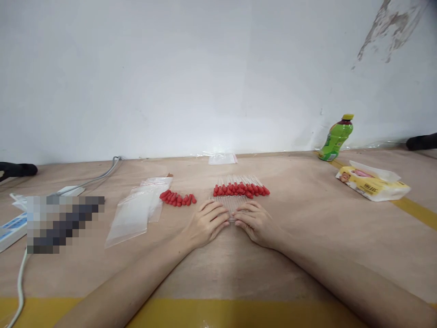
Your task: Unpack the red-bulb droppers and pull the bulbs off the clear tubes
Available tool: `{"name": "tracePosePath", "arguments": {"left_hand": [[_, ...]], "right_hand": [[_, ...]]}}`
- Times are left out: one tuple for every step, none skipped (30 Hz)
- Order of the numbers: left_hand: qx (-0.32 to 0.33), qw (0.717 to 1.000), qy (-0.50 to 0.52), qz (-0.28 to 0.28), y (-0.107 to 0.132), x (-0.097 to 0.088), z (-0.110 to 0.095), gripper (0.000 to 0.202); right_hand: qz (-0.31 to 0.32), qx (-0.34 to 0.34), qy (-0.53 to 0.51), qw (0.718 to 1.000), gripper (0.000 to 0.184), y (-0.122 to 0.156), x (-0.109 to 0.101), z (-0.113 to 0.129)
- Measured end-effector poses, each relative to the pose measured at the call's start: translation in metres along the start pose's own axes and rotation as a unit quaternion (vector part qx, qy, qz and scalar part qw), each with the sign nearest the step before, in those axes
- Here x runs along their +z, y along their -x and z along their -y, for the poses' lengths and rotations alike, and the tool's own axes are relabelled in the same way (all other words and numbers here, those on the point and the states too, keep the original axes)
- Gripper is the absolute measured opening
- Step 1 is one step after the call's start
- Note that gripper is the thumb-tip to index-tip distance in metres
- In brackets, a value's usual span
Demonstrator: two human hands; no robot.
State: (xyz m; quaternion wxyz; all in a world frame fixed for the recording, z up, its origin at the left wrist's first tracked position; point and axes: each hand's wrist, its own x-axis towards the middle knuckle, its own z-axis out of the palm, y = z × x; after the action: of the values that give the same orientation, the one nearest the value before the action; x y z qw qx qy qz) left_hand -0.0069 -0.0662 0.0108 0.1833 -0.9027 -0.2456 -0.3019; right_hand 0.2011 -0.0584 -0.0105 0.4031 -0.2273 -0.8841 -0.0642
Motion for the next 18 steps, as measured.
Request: {"name": "tracePosePath", "arguments": {"left_hand": [[0.004,1.000,-0.005,0.003,0.000,-0.001,0.000,0.015],[0.006,1.000,-0.008,0.009,0.000,-0.001,-0.001,0.014],[0.007,1.000,-0.009,0.014,0.000,-0.002,-0.001,0.013],[0.008,1.000,-0.010,0.018,-0.001,-0.003,-0.001,0.012],[0.008,1.000,-0.009,0.019,-0.001,-0.004,-0.002,0.011],[0.008,1.000,-0.008,0.020,-0.002,-0.004,-0.002,0.010],[0.008,1.000,-0.006,0.021,-0.002,-0.005,-0.003,0.010],[0.008,1.000,-0.003,0.023,-0.003,-0.006,-0.003,0.010],[0.007,1.000,-0.001,0.026,-0.003,-0.006,-0.003,0.010],[0.006,1.000,0.003,0.030,-0.003,-0.007,-0.003,0.010],[0.005,0.999,0.006,0.034,-0.003,-0.007,-0.003,0.010],[0.004,0.999,0.008,0.036,-0.003,-0.008,-0.003,0.010],[0.003,0.999,0.010,0.037,-0.003,-0.009,-0.003,0.010],[0.003,0.999,0.012,0.038,-0.003,-0.009,-0.003,0.010],[0.003,0.999,0.014,0.038,-0.003,-0.009,-0.003,0.011],[0.003,0.999,0.015,0.038,-0.003,-0.010,-0.003,0.011],[0.004,0.999,0.015,0.038,-0.004,-0.009,-0.004,0.011],[0.005,0.999,0.015,0.039,-0.004,-0.009,-0.004,0.011]], "right_hand": [[-0.005,-0.005,-0.004,1.000,0.014,0.000,0.000,0.000],[-0.007,-0.010,-0.007,1.000,0.013,0.000,0.000,0.000],[-0.006,-0.014,-0.009,1.000,0.013,-0.001,0.000,0.001],[-0.004,-0.017,-0.010,1.000,0.013,-0.002,-0.001,0.002],[-0.001,-0.022,-0.007,1.000,0.012,-0.002,-0.002,0.002],[0.000,-0.028,-0.002,1.000,0.012,-0.002,-0.003,0.003],[0.001,-0.035,0.004,0.999,0.013,-0.003,-0.003,0.003],[0.000,-0.043,0.012,0.999,0.013,-0.003,-0.004,0.003],[-0.002,-0.049,0.020,0.999,0.013,-0.002,-0.005,0.003],[-0.003,-0.053,0.027,0.998,0.013,-0.002,-0.006,0.003],[-0.003,-0.057,0.033,0.998,0.013,-0.001,-0.007,0.002],[-0.002,-0.060,0.038,0.997,0.013,-0.001,-0.008,0.001],[-0.001,-0.063,0.045,0.997,0.013,0.000,-0.008,0.001],[-0.001,-0.067,0.052,0.996,0.014,0.001,-0.009,0.000],[0.001,-0.072,0.060,0.996,0.014,0.001,-0.010,0.000],[0.003,-0.077,0.068,0.995,0.015,0.001,-0.011,0.000],[0.006,-0.083,0.076,0.994,0.015,0.001,-0.012,0.001],[0.009,-0.089,0.083,0.992,0.016,0.002,-0.012,0.001]]}}
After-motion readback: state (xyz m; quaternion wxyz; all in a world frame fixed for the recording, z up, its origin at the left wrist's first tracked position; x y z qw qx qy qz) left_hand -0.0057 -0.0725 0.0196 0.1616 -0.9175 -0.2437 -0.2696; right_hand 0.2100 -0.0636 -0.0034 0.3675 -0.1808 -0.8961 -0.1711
